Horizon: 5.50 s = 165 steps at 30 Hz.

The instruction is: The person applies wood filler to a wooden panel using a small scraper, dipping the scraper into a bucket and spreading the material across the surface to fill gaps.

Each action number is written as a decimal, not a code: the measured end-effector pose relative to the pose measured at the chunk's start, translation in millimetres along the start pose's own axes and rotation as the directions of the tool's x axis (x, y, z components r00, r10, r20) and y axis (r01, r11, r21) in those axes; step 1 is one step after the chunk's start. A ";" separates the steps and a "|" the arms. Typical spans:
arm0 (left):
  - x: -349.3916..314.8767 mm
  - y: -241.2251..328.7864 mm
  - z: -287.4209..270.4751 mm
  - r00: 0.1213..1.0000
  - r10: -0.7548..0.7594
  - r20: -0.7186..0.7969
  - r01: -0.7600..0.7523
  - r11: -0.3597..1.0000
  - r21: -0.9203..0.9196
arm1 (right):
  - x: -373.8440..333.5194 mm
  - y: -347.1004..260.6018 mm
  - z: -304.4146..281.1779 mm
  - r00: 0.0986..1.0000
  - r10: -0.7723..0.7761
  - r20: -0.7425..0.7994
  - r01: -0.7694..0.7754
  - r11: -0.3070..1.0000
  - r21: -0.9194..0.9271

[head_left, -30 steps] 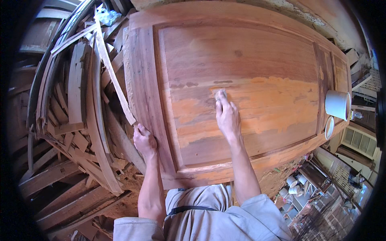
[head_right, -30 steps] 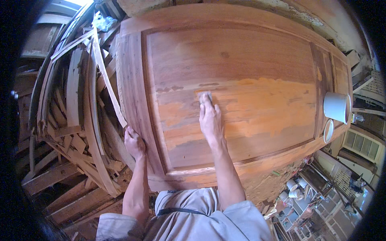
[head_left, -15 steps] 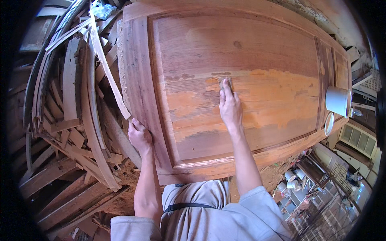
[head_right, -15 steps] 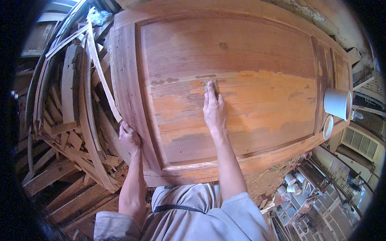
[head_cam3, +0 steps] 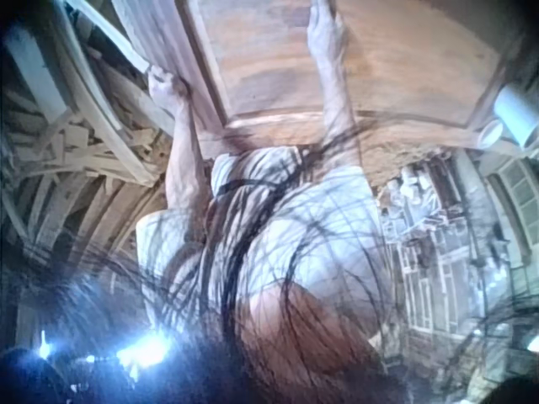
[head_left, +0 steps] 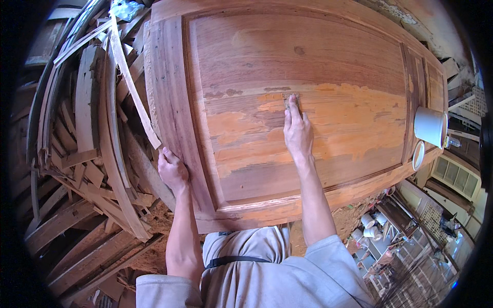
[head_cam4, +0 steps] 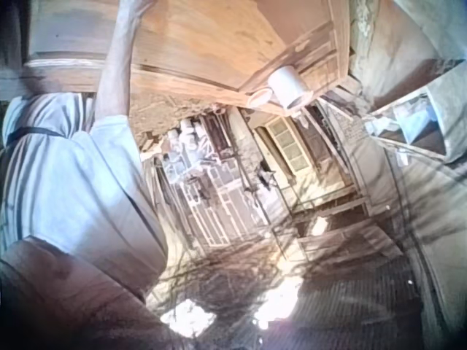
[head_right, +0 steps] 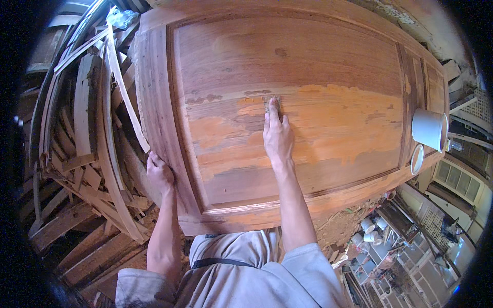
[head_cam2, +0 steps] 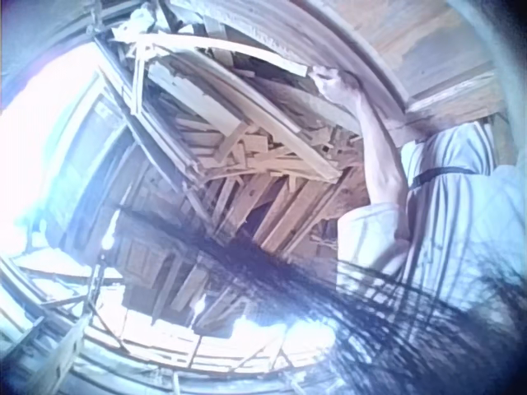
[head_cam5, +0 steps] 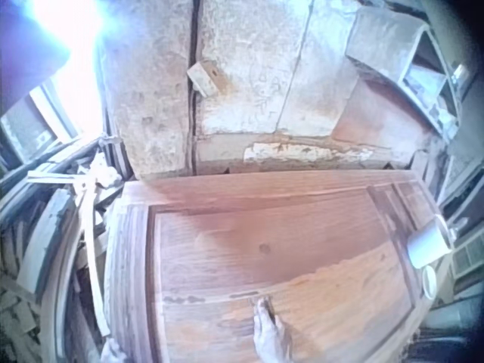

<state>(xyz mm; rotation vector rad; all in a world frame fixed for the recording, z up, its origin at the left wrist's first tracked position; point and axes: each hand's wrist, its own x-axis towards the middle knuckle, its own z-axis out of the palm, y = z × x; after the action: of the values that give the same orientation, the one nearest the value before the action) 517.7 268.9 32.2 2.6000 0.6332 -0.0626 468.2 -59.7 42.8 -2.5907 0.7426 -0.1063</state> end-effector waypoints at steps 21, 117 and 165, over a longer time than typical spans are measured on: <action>3.0 -7.3 -4.3 0.999 -0.030 0.028 0.030 1.000 0.009 | -3.3 16.2 -42.5 0.982 0.022 0.189 -0.007 0.997 -0.079; -589.3 -232.0 26.8 0.936 0.020 0.351 0.124 0.916 -0.381 | -369.8 414.6 -197.1 0.863 0.059 0.502 -0.486 0.366 0.794; -774.4 121.0 196.0 0.968 -0.178 0.176 0.235 0.890 -0.391 | 5.5 702.0 -572.2 0.945 -0.010 -0.326 0.207 0.789 0.578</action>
<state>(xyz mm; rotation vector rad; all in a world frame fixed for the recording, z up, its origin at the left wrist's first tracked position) -107.6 -242.7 24.0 2.0977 0.7790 -0.1563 22.6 -819.6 253.0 -2.0013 0.5361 -0.6877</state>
